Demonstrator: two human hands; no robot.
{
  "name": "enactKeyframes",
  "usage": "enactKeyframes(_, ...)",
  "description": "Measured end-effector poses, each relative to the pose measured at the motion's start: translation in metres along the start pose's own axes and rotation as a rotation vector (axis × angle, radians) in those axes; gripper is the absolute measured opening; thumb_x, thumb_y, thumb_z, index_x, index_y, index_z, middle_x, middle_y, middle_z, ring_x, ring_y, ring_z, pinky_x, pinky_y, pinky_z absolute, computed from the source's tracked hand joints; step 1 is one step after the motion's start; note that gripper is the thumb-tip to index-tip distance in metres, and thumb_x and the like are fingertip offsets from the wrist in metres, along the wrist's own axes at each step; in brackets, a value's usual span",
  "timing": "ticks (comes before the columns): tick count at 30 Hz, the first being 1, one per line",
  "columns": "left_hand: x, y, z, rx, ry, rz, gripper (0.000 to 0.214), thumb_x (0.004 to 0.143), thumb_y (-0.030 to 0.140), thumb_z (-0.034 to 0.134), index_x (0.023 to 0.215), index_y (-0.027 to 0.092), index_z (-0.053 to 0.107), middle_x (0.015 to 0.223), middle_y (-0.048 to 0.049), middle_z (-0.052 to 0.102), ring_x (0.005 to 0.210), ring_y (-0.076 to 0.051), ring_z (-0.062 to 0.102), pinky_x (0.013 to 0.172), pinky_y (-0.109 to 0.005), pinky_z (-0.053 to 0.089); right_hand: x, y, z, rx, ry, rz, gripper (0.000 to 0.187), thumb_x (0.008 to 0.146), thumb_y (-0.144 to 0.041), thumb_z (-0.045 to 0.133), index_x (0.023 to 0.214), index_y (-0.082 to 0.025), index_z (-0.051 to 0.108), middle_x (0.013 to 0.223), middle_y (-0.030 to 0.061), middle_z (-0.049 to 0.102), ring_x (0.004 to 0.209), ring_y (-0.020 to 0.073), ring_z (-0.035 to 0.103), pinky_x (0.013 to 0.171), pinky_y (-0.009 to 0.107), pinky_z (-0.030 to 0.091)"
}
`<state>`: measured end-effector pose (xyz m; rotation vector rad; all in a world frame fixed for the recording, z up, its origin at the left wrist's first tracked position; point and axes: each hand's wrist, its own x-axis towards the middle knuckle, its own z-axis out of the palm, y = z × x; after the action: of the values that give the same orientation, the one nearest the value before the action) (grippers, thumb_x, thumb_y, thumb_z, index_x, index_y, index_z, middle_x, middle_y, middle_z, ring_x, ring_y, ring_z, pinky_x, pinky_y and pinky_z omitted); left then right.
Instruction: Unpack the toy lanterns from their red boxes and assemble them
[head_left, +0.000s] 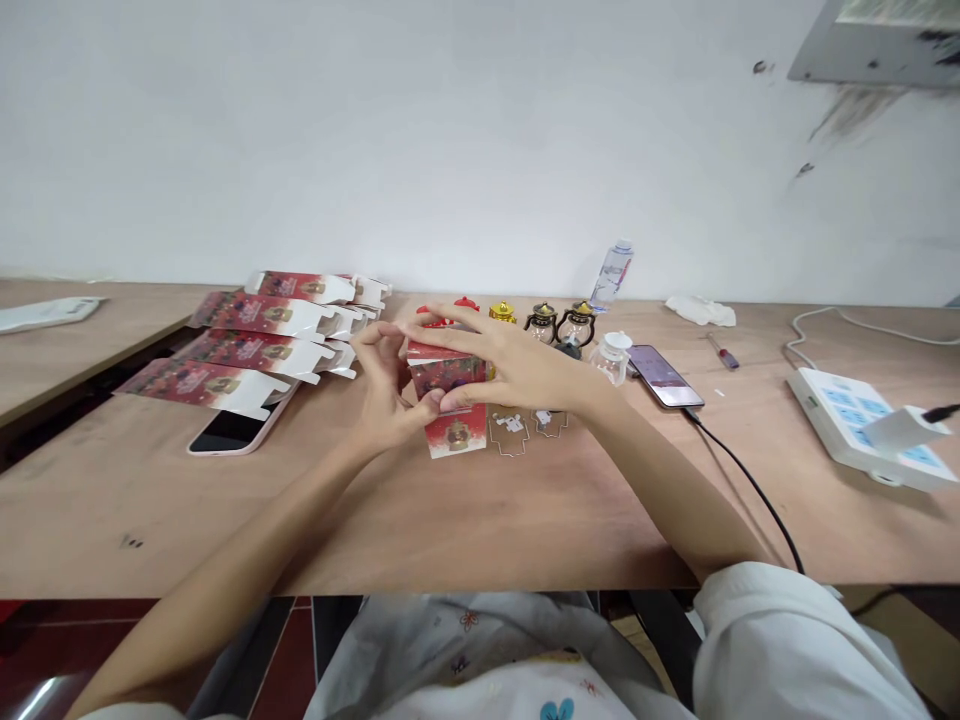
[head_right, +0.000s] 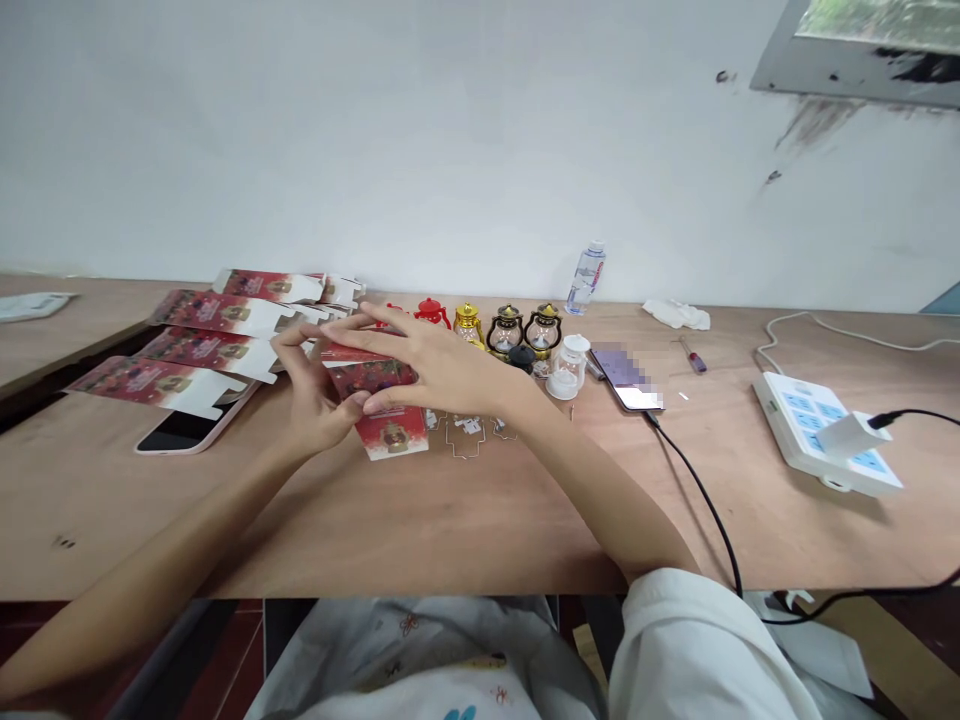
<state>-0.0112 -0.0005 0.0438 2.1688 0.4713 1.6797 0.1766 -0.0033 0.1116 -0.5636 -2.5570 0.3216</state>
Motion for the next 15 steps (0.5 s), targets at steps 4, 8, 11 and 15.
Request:
enactKeyframes(4, 0.006, 0.008, -0.008, -0.077, -0.112, -0.09, 0.067, 0.073, 0.046, 0.07, 0.114, 0.029, 0.021, 0.129, -0.0132, 0.044, 0.115, -0.026, 0.053, 0.084, -0.042, 0.053, -0.002, -0.001, -0.003, 0.009, 0.013, -0.011, 0.06, 0.083, -0.048, 0.058, 0.138, -0.039, 0.035, 0.149, 0.0017, 0.031, 0.136, 0.028, 0.03, 0.109, 0.053, 0.029)
enactKeyframes(8, 0.015, 0.007, -0.018, -0.179, -0.147, -0.19, 0.068, 0.069, 0.041, 0.075, 0.113, 0.029, 0.024, 0.127, -0.0111, 0.046, 0.111, -0.026, 0.056, 0.079, -0.041, 0.056, 0.001, -0.005, -0.002, 0.043, 0.12, -0.051, 0.05, 0.09, -0.039, 0.052, 0.137, -0.039, 0.036, 0.143, 0.0012, 0.038, 0.133, 0.0218, 0.035, 0.11, 0.047, 0.031)
enactKeyframes(11, 0.019, 0.005, -0.025, -0.236, -0.171, -0.254, 0.067, 0.07, 0.037, 0.075, 0.115, 0.03, 0.025, 0.124, -0.01, 0.049, 0.106, -0.026, 0.058, 0.074, -0.04, 0.057, 0.005, -0.006, 0.007, 0.057, 0.21, -0.081, 0.042, 0.093, -0.035, 0.046, 0.134, -0.036, 0.042, 0.139, 0.0023, 0.043, 0.13, 0.0184, 0.04, 0.109, 0.044, 0.033)
enactKeyframes(15, 0.019, 0.008, -0.038, -0.213, -0.206, -0.276, 0.063, 0.075, 0.036, 0.07, 0.123, 0.03, 0.029, 0.125, -0.0094, 0.049, 0.101, -0.023, 0.061, 0.075, -0.039, 0.056, 0.007, -0.003, 0.011, 0.034, 0.246, -0.134, 0.034, 0.093, -0.036, 0.044, 0.126, -0.032, 0.054, 0.134, 0.0032, 0.047, 0.127, 0.0173, 0.043, 0.108, 0.041, 0.036)
